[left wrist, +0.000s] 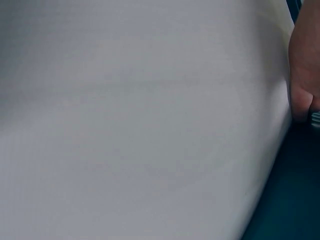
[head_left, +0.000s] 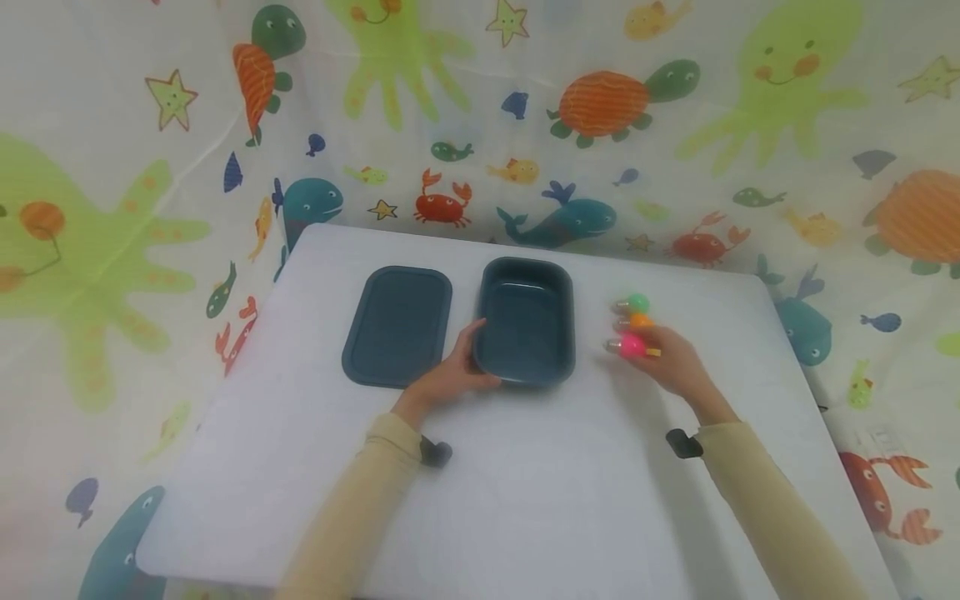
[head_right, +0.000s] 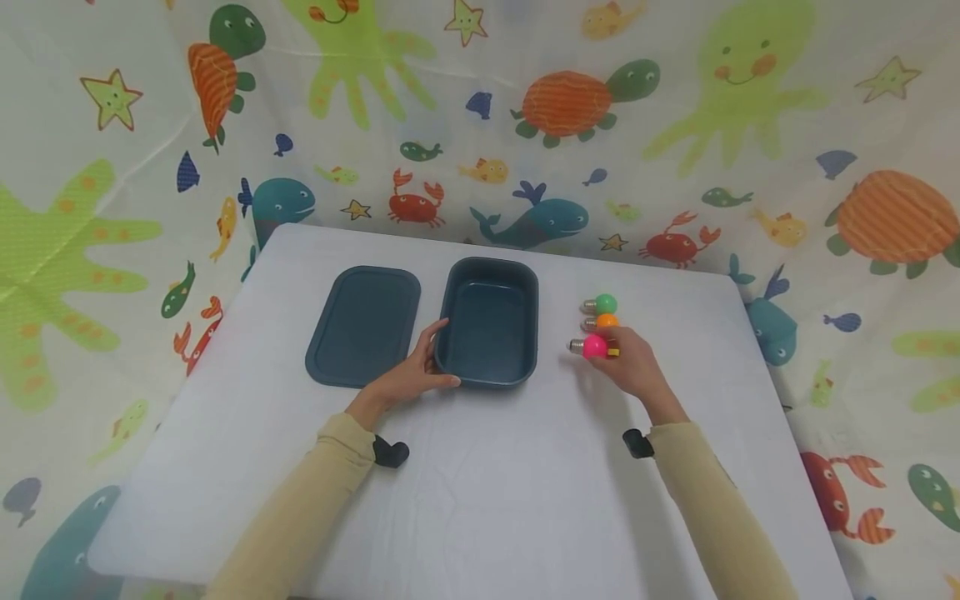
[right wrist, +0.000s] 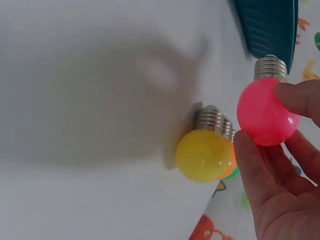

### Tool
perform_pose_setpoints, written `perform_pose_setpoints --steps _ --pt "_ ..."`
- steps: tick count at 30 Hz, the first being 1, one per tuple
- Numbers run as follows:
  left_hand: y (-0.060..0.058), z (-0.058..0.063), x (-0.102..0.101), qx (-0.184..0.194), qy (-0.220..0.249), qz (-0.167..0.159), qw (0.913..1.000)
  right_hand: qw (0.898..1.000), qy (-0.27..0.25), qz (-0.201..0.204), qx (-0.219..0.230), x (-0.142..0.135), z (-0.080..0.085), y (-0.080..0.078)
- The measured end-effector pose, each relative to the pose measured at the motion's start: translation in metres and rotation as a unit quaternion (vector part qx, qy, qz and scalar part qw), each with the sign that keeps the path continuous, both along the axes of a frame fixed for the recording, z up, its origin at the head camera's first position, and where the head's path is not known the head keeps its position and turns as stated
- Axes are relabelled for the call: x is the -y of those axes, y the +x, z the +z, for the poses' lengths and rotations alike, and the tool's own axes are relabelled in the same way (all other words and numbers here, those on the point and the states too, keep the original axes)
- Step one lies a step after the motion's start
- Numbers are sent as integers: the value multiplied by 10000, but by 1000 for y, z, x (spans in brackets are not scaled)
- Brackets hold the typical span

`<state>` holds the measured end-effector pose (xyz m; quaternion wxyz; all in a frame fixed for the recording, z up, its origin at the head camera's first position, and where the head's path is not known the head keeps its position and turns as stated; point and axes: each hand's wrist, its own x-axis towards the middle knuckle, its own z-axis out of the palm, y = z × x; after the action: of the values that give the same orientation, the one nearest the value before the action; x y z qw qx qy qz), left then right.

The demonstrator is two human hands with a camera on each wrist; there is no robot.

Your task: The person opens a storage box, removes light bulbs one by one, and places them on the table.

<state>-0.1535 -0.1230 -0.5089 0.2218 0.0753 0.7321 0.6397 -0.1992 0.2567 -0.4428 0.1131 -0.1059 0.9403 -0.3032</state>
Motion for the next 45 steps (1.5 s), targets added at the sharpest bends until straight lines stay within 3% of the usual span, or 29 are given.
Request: perform_pose_setpoints --steps 13,23,45 --pt "-2 -2 -3 -55 50 37 10000 9976 343 -222 561 -13 -4 3" --pt "-2 3 -5 -47 -13 -27 10000 9976 435 -158 521 -24 -13 2" --pt "-7 -4 -9 -88 99 132 9998 9954 656 -218 664 -36 -22 -5"
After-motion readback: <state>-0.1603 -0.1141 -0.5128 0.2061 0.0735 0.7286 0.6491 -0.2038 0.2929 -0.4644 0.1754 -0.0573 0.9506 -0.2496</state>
